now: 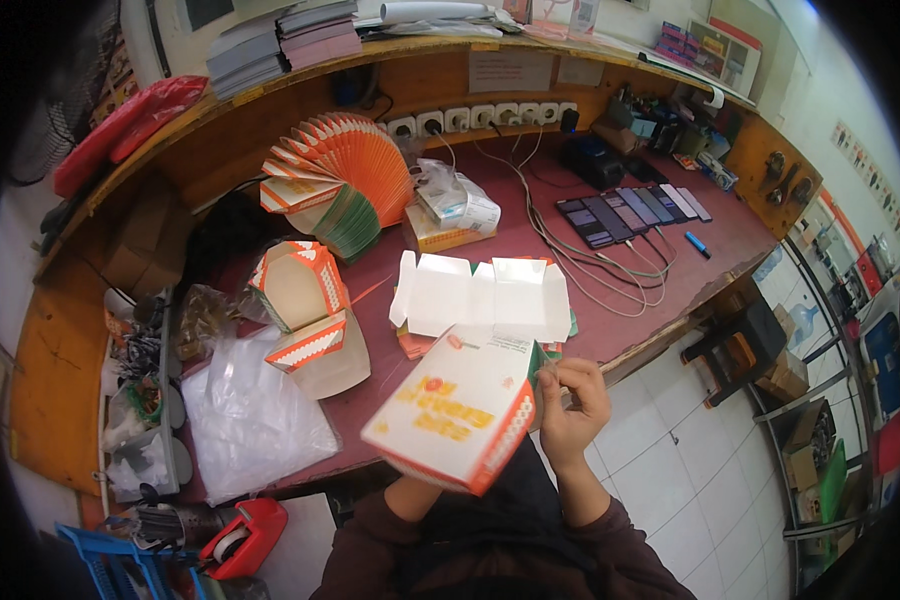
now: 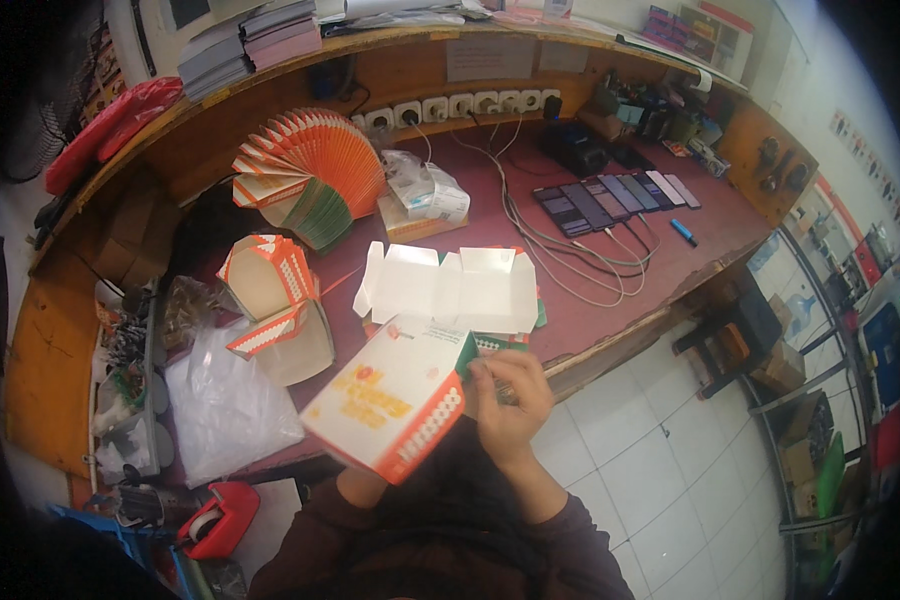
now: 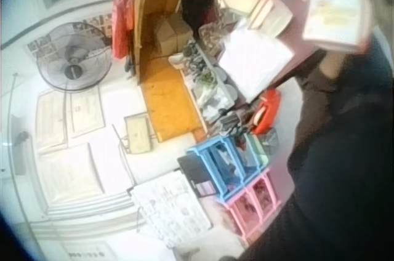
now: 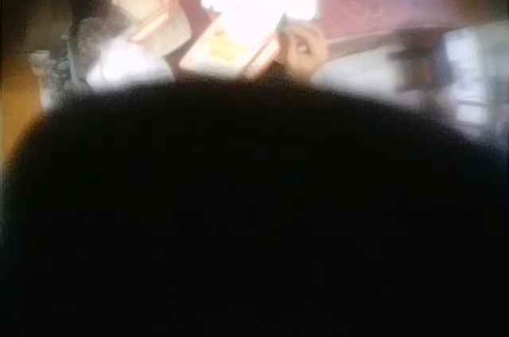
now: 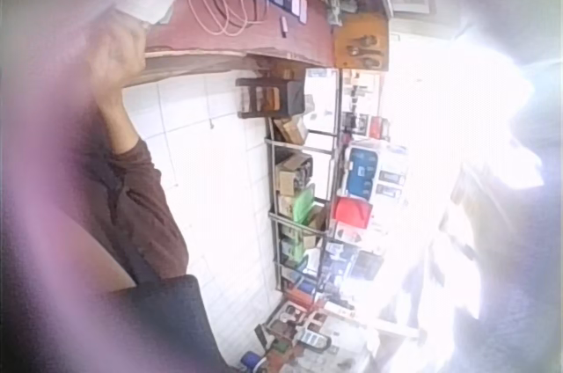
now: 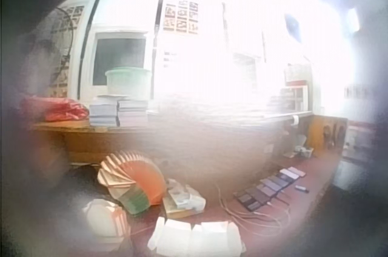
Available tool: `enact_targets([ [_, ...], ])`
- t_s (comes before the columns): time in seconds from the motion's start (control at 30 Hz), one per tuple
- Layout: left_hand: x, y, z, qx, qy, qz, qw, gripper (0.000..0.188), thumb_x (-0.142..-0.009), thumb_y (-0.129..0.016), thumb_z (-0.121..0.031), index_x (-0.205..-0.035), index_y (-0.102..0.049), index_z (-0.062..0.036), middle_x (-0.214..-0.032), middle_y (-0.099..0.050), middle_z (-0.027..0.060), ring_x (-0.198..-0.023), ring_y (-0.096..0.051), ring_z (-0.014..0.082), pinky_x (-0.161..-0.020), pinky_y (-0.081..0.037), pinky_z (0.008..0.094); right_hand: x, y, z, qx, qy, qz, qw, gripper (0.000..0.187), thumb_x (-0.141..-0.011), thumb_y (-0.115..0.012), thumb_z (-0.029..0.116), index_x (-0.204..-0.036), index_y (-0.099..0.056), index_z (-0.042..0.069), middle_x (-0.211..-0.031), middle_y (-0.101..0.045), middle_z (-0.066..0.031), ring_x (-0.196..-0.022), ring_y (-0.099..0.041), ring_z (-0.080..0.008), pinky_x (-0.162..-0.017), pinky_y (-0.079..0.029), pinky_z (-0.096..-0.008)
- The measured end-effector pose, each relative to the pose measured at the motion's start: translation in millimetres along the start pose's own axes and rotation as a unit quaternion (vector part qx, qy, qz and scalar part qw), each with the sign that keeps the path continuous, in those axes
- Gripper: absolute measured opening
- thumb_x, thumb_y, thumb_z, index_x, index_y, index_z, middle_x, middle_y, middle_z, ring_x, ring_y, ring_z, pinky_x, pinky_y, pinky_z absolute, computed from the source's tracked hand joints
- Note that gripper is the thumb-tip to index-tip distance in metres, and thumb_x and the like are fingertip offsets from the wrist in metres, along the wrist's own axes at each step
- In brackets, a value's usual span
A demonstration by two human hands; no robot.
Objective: The person folds and assembles flat paper takeout boxes into finished containers. They pick up each flat piece, fold the sides and tabs, and secure the box shape, then place the completed box into a stack on the table.
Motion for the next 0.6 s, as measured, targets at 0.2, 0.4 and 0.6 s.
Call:
enact_targets([
  [0.2,4,19,-15,0.003,0.014,-0.002,1.000,0.041,-0.088,-0.063,-0.018,-0.124,-0.049,-0.0034,-0.120,-0.054,0.0100,-0.109,-0.053,0.0179,-0.090,-0.044,0.0333,3,5,-2,-0.029,0.016,0.031,0.999,0.008,-0.078,-0.069,0.005,-0.081,-0.065,-0.002,-0.083,-0.063,-0.0110,-0.073,-0.058,-0.0174,-0.066,-0.045,-0.0254],
  [0.4,-1,13,-16,-0.008,0.008,-0.007,1.000,0.040,-0.088,-0.062,-0.017,-0.123,-0.049,-0.0039,-0.119,-0.054,0.0097,-0.109,-0.053,0.0182,-0.089,-0.044,0.0329,8,0,-2,-0.022,0.040,0.002,0.999,0.010,-0.075,-0.069,0.002,-0.083,-0.066,-0.002,-0.085,-0.064,-0.0133,-0.075,-0.062,-0.0219,-0.066,-0.047,-0.0277],
  [0.6,-4,9,-14,-0.007,0.006,-0.012,1.000,0.039,-0.088,-0.062,-0.017,-0.123,-0.050,-0.0043,-0.118,-0.054,0.0094,-0.108,-0.053,0.0184,-0.089,-0.044,0.0326,4,-7,4,0.053,0.056,0.050,0.996,0.009,-0.080,-0.065,0.002,-0.088,-0.066,-0.002,-0.088,-0.063,-0.0136,-0.075,-0.062,-0.0209,-0.068,-0.047,-0.0277],
])
Point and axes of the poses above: each hand's wrist, its own x-axis away from the middle knuckle, its own y-axis out of the back of the hand, z = x × y, the point moved 1 cm from there along -x, towards the middle knuckle
